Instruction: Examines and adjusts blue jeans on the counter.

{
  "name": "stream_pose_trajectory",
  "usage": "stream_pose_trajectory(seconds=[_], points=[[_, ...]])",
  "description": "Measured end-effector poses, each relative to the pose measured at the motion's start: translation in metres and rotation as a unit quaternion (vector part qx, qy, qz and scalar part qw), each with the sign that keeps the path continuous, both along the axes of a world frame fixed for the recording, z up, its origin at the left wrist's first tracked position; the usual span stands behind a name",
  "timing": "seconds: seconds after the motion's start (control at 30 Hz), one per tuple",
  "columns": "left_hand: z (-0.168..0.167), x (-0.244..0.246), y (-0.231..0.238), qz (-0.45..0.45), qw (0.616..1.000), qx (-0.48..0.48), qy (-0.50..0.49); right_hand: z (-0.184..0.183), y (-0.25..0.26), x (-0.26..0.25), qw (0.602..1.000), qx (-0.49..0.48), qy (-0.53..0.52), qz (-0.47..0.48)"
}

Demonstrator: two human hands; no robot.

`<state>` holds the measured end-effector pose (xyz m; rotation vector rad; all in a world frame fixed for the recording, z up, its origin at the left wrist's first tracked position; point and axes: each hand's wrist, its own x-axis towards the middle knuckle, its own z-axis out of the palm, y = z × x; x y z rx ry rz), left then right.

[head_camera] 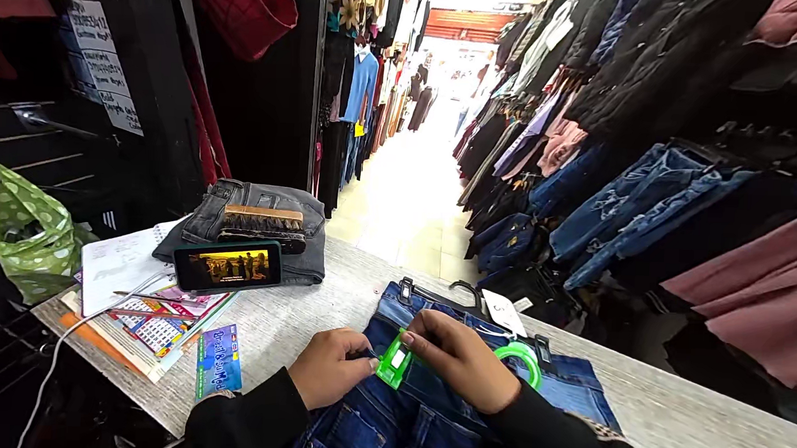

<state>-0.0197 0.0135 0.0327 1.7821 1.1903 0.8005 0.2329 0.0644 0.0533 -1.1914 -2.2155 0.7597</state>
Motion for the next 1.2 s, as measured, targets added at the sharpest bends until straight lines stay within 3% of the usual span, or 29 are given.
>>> stream_pose_trajectory(seconds=[0.33, 0.43, 0.6, 0.67, 0.77, 1.07, 1.13, 1.2], points=[[0.01, -0.001, -0.001, -0.02, 0.987, -0.096, -0.13, -0.004, 0.012, 0.006, 0.998, -0.038, 0.031, -0.034], [0.01, -0.001, -0.001, -0.004, 0.984, -0.091, -0.152, -0.003, 0.009, 0.001, 0.996, -0.061, 0.052, -0.036], [0.006, 0.0, -0.005, 0.045, 0.995, 0.008, -0.089, -0.001, 0.005, -0.005, 0.992, -0.1, 0.077, -0.019], [0.004, -0.001, -0.004, 0.041, 0.995, 0.002, -0.095, 0.0, 0.0, -0.008, 0.991, -0.109, 0.076, -0.014], [0.0, -0.002, -0.005, 0.031, 0.992, -0.039, -0.119, -0.001, -0.008, -0.01, 0.995, -0.086, 0.058, -0.002], [-0.02, 0.003, 0.007, 0.029, 0.989, -0.043, -0.138, -0.005, -0.017, -0.017, 0.998, -0.008, -0.042, 0.043], [-0.02, 0.004, 0.01, 0.013, 0.991, -0.042, -0.129, 0.008, -0.021, -0.012, 0.998, 0.017, -0.041, 0.051], [-0.022, 0.005, 0.013, 0.007, 0.994, -0.034, -0.1, 0.046, -0.037, 0.0, 0.998, 0.035, -0.032, 0.044]])
